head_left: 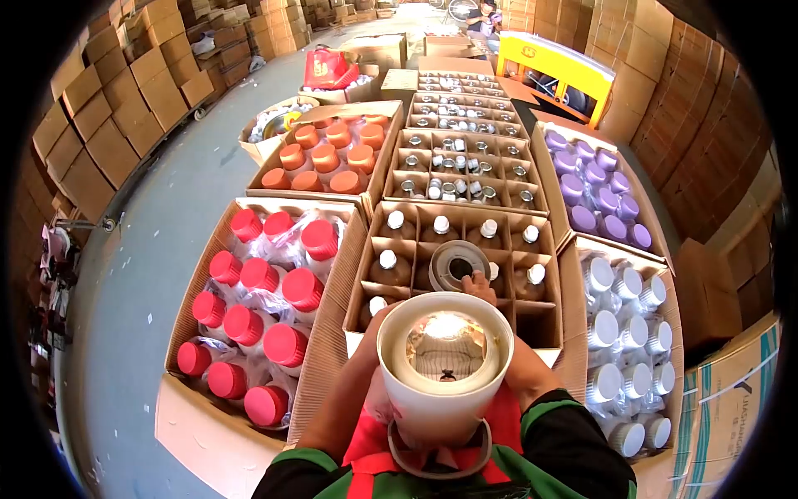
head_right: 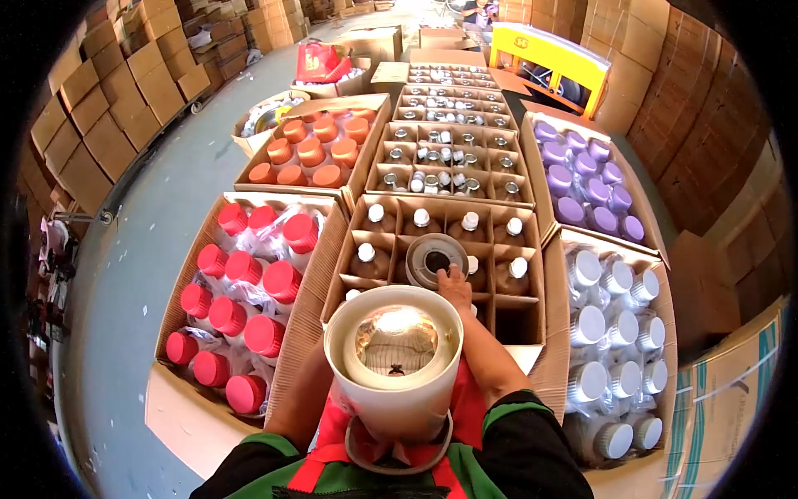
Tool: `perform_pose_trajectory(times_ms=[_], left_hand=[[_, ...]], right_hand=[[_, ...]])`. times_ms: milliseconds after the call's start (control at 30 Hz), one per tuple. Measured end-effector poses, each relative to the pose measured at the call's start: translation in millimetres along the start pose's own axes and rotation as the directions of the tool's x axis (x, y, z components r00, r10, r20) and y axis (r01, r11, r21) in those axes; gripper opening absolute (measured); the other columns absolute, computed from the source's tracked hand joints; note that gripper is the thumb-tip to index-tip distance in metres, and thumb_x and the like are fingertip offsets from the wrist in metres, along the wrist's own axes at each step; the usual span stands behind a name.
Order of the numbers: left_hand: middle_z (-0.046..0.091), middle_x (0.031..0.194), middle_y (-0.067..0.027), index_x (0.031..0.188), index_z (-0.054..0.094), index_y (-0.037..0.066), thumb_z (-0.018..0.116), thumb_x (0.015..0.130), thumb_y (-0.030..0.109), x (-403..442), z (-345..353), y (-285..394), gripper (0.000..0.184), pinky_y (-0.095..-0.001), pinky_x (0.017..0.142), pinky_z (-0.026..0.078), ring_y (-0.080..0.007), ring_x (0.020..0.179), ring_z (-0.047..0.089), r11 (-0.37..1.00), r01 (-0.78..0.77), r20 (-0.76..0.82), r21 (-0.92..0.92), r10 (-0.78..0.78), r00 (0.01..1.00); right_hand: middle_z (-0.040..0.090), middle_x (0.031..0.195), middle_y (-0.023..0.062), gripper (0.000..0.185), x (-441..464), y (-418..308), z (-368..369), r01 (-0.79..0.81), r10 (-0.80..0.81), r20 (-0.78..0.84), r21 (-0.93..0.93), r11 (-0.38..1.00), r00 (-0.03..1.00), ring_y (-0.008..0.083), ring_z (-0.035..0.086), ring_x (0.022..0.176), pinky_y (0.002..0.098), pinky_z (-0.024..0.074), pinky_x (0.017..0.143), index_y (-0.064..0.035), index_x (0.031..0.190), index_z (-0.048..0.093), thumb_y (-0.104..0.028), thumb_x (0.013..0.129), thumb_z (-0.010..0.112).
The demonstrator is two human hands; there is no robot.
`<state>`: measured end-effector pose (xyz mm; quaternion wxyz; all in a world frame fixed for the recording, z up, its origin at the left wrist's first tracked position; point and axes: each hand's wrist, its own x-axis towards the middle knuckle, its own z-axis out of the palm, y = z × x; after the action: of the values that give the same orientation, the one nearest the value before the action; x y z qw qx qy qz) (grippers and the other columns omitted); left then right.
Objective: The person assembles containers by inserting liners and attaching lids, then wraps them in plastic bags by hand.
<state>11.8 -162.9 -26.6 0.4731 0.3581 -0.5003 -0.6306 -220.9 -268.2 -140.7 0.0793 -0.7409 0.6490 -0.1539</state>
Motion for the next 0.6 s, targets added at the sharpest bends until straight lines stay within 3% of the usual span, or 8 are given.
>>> perform_pose_trajectory(times_ms=[33, 100, 233, 333, 400, 467, 533, 600], left_hand=[[0.062, 0.102, -0.0053, 0.113, 0.058, 0.001, 0.059, 0.086, 0.010, -0.9, 1.1, -11.9, 0.029, -0.0255, 0.081, 0.048, -0.0128, 0.094, 0.058, 0.998, 0.066, 0.015, 0.020, -0.067, 0.998], [0.061, 0.104, -0.0063, 0.115, 0.056, 0.001, 0.059, 0.086, 0.011, -5.6, 3.8, -25.6, 0.030, -0.0263, 0.081, 0.049, -0.0137, 0.094, 0.058, 0.989, 0.137, 0.024, 0.050, -0.139, 0.990], [0.060, 0.107, -0.0081, 0.118, 0.053, 0.002, 0.059, 0.087, 0.013, -6.2, 6.9, -32.1, 0.033, -0.0281, 0.081, 0.049, -0.0156, 0.095, 0.059, 0.979, 0.192, 0.026, 0.068, -0.194, 0.981], [0.059, 0.109, -0.0096, 0.120, 0.051, 0.002, 0.059, 0.088, 0.015, -5.8, 6.5, -37.1, 0.036, -0.0294, 0.081, 0.050, -0.0171, 0.095, 0.059, 0.976, 0.204, 0.008, 0.072, -0.205, 0.979], [0.059, 0.111, -0.0105, 0.122, 0.050, 0.002, 0.059, 0.088, 0.016, -2.7, 3.7, -37.1, 0.038, -0.0302, 0.081, 0.050, -0.0180, 0.095, 0.060, 0.977, 0.205, -0.014, 0.062, -0.205, 0.979], [0.058, 0.113, -0.0114, 0.123, 0.049, 0.002, 0.059, 0.088, 0.017, 3.6, -2.0, -34.4, 0.039, -0.0311, 0.081, 0.050, -0.0190, 0.095, 0.060, 0.980, 0.199, -0.049, 0.012, -0.198, 0.979], [0.057, 0.114, -0.0124, 0.125, 0.047, 0.002, 0.059, 0.089, 0.018, 14.1, -2.6, -21.7, 0.041, -0.0319, 0.081, 0.051, -0.0200, 0.095, 0.060, 0.982, 0.167, -0.083, -0.084, -0.174, 0.981], [0.057, 0.116, -0.0133, 0.126, 0.046, 0.002, 0.059, 0.089, 0.019, 29.1, -1.3, 0.3, 0.043, -0.0328, 0.081, 0.051, -0.0209, 0.096, 0.061, 0.970, 0.111, -0.134, -0.218, -0.142, 0.981]], right_hand=[[0.042, 0.125, 0.0126, 0.028, -2.6, 3.9, 6.1, -0.002, 0.002, 0.009, 0.003, 1.000, 1.000, 0.0316, 0.044, 0.115, 0.0503, 0.0421, 0.083, -0.0130, 0.105, 0.048, -0.023, 0.081, 0.056], [0.045, 0.117, 0.0117, 0.028, -9.5, 5.6, 15.1, 0.117, -0.130, -0.193, -0.077, 0.990, 0.973, 0.0307, 0.047, 0.110, 0.0523, 0.0387, 0.088, -0.0130, 0.107, 0.046, -0.017, 0.081, 0.055], [0.047, 0.110, 0.0124, 0.038, 0.8, 2.1, -1.6, 0.236, -0.305, -0.259, -0.265, 0.935, 0.916, 0.0299, 0.048, 0.105, 0.0521, 0.0283, 0.099, -0.0132, 0.120, 0.042, -0.013, 0.083, 0.051], [0.050, 0.113, 0.0118, 0.044, 11.3, 7.0, 4.1, 0.334, -0.426, -0.302, -0.311, 0.890, 0.853, 0.0275, 0.049, 0.107, 0.0491, 0.0335, 0.096, -0.0120, 0.119, 0.047, -0.014, 0.077, 0.058], [0.054, 0.112, 0.0117, 0.055, 20.2, 17.3, 3.7, 0.365, -0.386, -0.256, -0.130, 0.922, 0.886, 0.0297, 0.053, 0.104, 0.0445, 0.0400, 0.091, -0.0115, 0.119, 0.048, -0.015, 0.069, 0.069], [0.058, 0.110, 0.0127, 0.064, 27.5, 14.8, -25.8, 0.231, -0.201, -0.212, 0.129, 0.964, 0.956, 0.0334, 0.057, 0.097, 0.0417, 0.0448, 0.085, -0.0110, 0.122, 0.048, -0.016, 0.064, 0.076], [0.061, 0.108, 0.0109, 0.055, 30.7, -8.7, -103.9, -0.004, 0.037, -0.040, 0.625, 0.781, 0.999, 0.0296, 0.061, 0.096, 0.0393, 0.0479, 0.081, -0.0084, 0.121, 0.050, -0.020, 0.073, 0.074], [0.059, 0.116, 0.0098, 0.051, 39.8, 1.6, -122.0, -0.003, -0.033, 0.005, 0.998, 0.056, 0.999, 0.0220, 0.061, 0.099, 0.0356, 0.0488, 0.084, -0.0063, 0.121, 0.052, -0.026, 0.078, 0.072]])
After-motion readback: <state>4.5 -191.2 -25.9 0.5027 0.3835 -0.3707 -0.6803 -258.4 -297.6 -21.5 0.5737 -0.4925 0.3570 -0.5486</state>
